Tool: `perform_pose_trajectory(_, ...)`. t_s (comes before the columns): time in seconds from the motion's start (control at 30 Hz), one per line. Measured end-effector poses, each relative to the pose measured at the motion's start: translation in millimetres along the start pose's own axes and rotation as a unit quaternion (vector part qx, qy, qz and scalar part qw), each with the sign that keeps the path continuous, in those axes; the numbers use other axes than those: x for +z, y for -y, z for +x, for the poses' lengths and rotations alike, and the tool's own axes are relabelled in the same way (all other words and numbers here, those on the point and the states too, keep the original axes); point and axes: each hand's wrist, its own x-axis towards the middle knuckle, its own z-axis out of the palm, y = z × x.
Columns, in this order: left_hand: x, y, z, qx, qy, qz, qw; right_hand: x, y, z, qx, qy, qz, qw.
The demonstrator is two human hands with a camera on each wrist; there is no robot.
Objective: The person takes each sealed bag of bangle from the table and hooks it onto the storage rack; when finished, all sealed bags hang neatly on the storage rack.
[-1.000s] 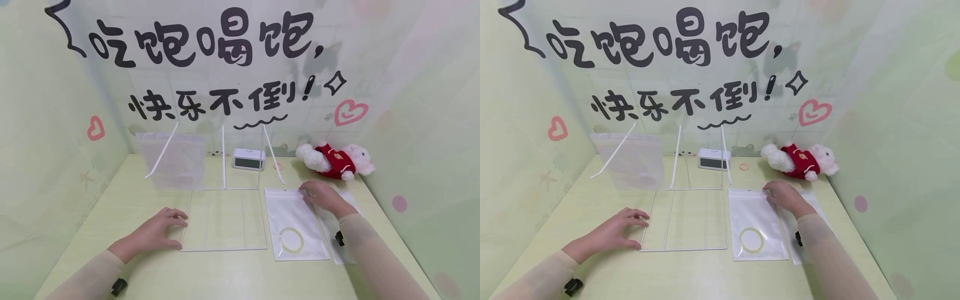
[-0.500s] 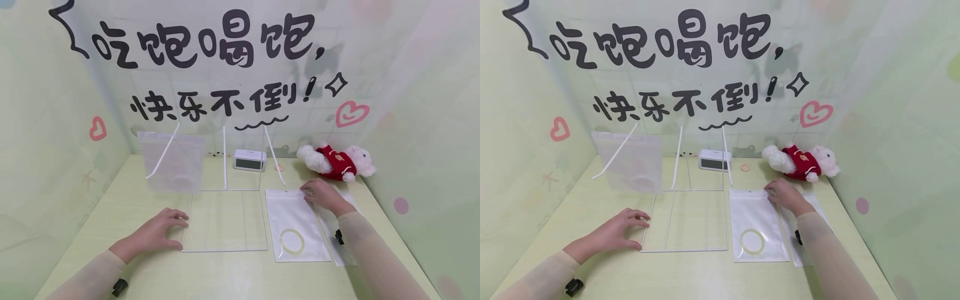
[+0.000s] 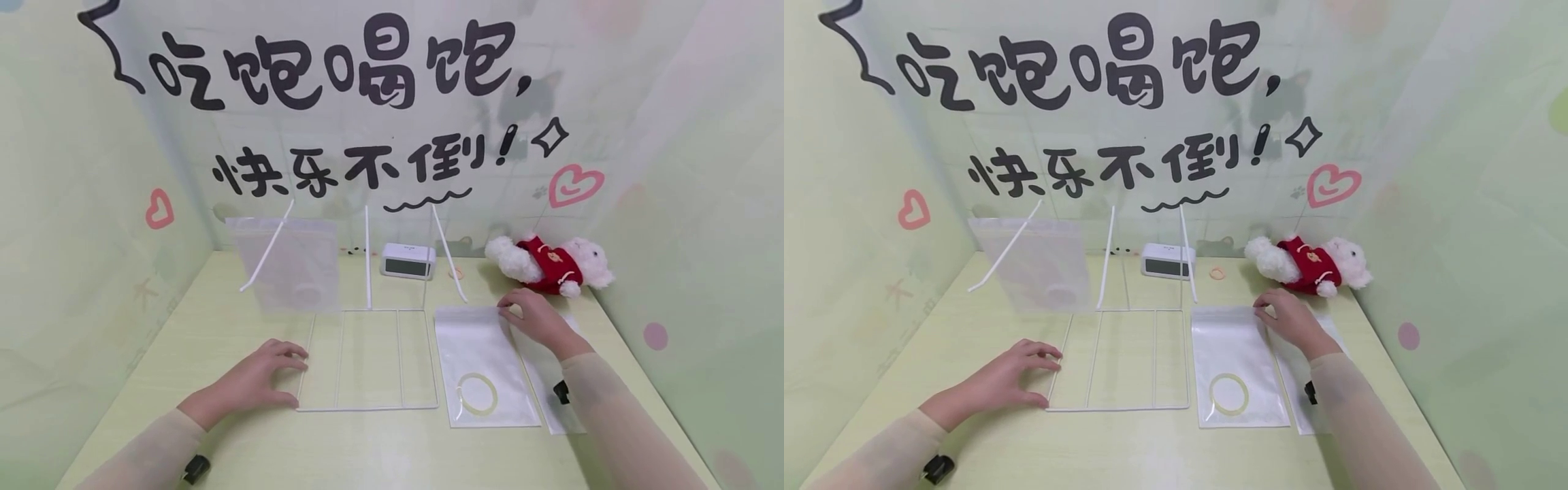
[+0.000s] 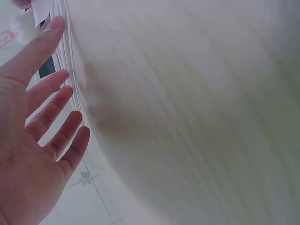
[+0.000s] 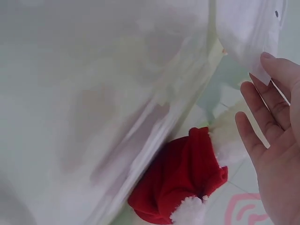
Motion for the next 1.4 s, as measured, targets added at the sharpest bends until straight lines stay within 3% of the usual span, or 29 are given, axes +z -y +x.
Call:
perform_pose_trajectory(0.23, -0.1, -0.3, 0.2, -0.005, 0.001, -0.004, 1.0, -7.1, 14.2, -11.0, -0.035, -0.055, -0.009, 0.9979)
perform_pose_trajectory(0.47, -0.7, -0.7, 0.1, -0.005, 0.0, -0.007, 1.0, -18.6, 37.5, -20.3, -0.099, -0.119, -0.016, 0.9878)
perform_pose_trajectory(0.9, -0.3, -0.1, 1.1, -0.003, 0.003, -0.003, 1.0, -46.2, 75.8, -29.0, -0.206, -0.182, 0.016, 0.9614)
perform_pose_trajectory(1.07, -0.6, -0.7, 2.1, 0.001, 0.001, -0.002, 1.0, -56.7, 90.2, -31.1, -0.244, -0.217, 0.029, 0.9447)
perform_pose_trajectory(1.4, -1.5, -1.5, 3.3, 0.0, 0.001, 0.001, 1.0, -78.6, 121.4, -33.9, -0.286, -0.248, 0.048, 0.9244)
